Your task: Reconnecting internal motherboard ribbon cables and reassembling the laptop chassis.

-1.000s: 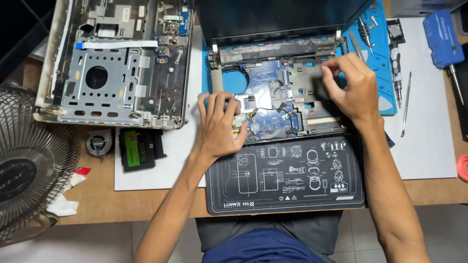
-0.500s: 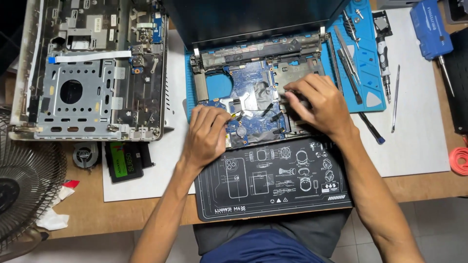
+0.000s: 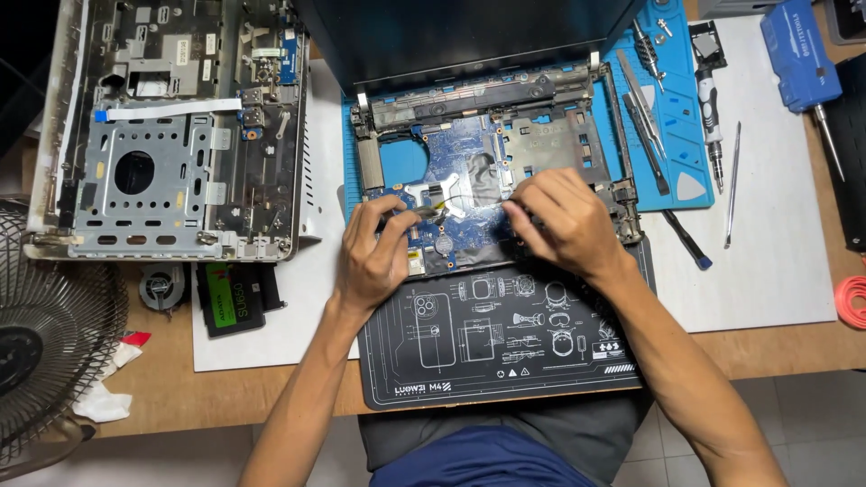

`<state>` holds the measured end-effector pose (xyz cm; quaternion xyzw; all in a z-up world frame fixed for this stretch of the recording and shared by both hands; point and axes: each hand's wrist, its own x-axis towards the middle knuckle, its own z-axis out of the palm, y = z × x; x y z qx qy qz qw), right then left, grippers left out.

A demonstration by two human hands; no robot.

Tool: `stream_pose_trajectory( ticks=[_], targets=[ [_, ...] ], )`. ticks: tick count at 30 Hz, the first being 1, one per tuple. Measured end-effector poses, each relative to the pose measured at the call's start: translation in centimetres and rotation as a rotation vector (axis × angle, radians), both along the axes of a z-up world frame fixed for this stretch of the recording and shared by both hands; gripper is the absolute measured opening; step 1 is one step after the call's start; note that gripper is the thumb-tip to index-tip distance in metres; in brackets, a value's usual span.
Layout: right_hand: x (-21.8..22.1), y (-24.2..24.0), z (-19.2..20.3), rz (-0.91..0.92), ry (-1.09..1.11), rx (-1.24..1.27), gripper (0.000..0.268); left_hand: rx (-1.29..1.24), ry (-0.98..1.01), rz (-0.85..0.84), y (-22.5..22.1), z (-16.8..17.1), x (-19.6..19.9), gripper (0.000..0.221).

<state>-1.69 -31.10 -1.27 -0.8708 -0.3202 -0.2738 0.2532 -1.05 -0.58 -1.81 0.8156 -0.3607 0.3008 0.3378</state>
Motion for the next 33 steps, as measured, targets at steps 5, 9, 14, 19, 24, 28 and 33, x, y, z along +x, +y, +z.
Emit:
stream_pose_trajectory(
  ticks=[5,9,14,19,24,28,33],
  targets=[
    [1.2,-3.3,0.0,-0.187,-0.054,0.096,0.022,0.007,0.058,0.036,-0.5,2.0,-0.1,0.023],
    [1.8,-4.1,1.3,-0.369,-0.071,0.187,0.028,0.019,0.042,0.061,-0.5,2.0,0.1,0.021],
    [1.8,-4.0,2.6,-0.461,-0.035,0.215,0.037,0.019,0.05,0.041,-0.5,3.2,-0.1,0.02],
    [2.0,-6.4,5.0,-0.609,-0.02,0.129,0.031,0.093,0.076,0.078,-0.2,3.8,-0.4,0.021],
    [1.4,-9.0,6.9,-0.733,-0.029,0.137,0.031,0.103,0.082,0.078,-0.2,3.8,-0.5,0.02],
    [0.8,-10.4,6.5,-0.839,0.149,0.155,0.039,0.103,0.076,0.078,-0.4,3.8,-0.4,0.019],
    [0.9,-11.2,5.6,-0.672,0.295,0.012,0.006,0.099,0.094,0.079,-0.4,4.1,-0.5,0.018]
  ],
)
